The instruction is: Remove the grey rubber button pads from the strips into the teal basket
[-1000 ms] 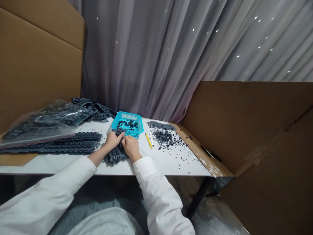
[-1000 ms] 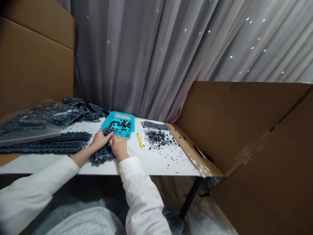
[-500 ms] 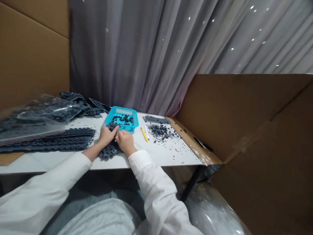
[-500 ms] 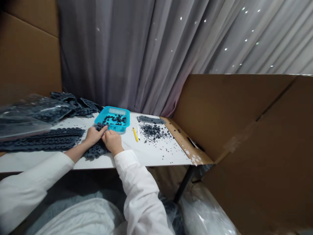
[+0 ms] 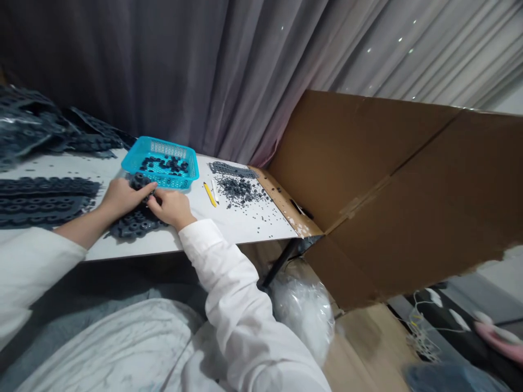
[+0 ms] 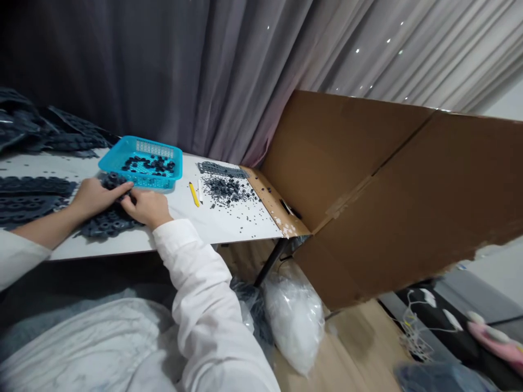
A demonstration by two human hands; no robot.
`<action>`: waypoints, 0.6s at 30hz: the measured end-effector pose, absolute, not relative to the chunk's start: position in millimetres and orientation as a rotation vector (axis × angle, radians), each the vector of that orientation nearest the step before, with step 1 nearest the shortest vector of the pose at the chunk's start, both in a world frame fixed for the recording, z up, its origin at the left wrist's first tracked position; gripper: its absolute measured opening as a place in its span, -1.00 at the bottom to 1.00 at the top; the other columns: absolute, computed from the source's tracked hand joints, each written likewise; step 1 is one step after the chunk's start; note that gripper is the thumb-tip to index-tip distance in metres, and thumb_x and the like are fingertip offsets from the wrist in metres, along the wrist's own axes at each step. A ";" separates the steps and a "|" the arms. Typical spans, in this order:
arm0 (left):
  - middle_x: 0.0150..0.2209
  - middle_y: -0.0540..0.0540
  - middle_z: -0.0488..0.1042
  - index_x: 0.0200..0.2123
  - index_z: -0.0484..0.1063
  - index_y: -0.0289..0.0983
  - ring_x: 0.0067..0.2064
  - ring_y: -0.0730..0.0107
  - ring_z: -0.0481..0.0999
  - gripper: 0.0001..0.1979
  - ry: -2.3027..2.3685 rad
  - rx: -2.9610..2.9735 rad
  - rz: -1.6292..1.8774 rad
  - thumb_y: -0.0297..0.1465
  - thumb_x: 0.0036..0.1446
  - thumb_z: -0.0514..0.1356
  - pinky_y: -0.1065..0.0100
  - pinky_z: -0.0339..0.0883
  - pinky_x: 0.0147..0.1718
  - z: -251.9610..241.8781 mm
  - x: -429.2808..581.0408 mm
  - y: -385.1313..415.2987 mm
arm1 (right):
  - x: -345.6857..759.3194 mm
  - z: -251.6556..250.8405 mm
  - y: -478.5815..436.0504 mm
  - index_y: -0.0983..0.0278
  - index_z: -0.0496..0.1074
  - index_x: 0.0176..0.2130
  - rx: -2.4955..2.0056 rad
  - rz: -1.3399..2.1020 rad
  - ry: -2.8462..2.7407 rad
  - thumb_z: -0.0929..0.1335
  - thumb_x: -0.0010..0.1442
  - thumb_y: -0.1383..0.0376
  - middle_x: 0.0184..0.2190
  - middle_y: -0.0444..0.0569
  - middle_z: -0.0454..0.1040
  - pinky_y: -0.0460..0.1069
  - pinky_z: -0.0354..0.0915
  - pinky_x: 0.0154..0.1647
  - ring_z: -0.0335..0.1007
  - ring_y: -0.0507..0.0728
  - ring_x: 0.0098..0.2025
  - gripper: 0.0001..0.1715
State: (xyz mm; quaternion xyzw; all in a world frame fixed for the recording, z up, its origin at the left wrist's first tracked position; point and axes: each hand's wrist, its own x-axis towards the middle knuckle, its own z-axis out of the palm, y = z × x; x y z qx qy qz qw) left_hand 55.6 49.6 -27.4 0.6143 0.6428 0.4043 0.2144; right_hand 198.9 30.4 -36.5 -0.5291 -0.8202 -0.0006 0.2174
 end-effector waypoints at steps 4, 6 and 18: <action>-0.47 -0.01 0.49 -0.41 0.47 -0.36 -0.32 0.27 0.43 -0.65 1.653 1.594 1.176 -0.15 -0.02 0.29 0.25 0.36 -0.14 -30.6 54.0 52.6 | 204.7 -34.0 32.0 0.24 0.45 -0.32 -1.378 0.143 -2.344 0.14 0.42 0.06 -0.31 -0.07 0.56 -0.07 0.25 -0.24 0.46 0.12 -0.25 -0.52; -0.33 -0.09 0.58 -0.27 0.51 -0.41 -0.25 0.21 0.48 -0.54 1.546 1.563 1.170 -0.09 -0.02 0.28 0.18 0.39 -0.08 -31.6 54.1 53.7 | 205.1 -33.4 31.8 0.25 0.46 -0.32 -1.400 0.139 -2.344 0.14 0.42 0.06 -0.31 -0.05 0.56 -0.07 0.24 -0.24 0.47 0.12 -0.25 -0.51; -0.22 -0.24 0.67 -0.34 0.58 -0.30 -0.10 -0.08 0.59 -0.45 1.235 1.634 1.125 0.08 -0.19 0.32 0.08 0.44 -0.04 -37.7 51.6 59.9 | 204.2 -38.0 29.4 0.24 0.45 -0.40 -1.543 0.060 -2.083 0.28 0.30 0.07 -0.44 -0.08 0.54 -0.08 0.17 -0.34 0.43 0.10 -0.35 -0.62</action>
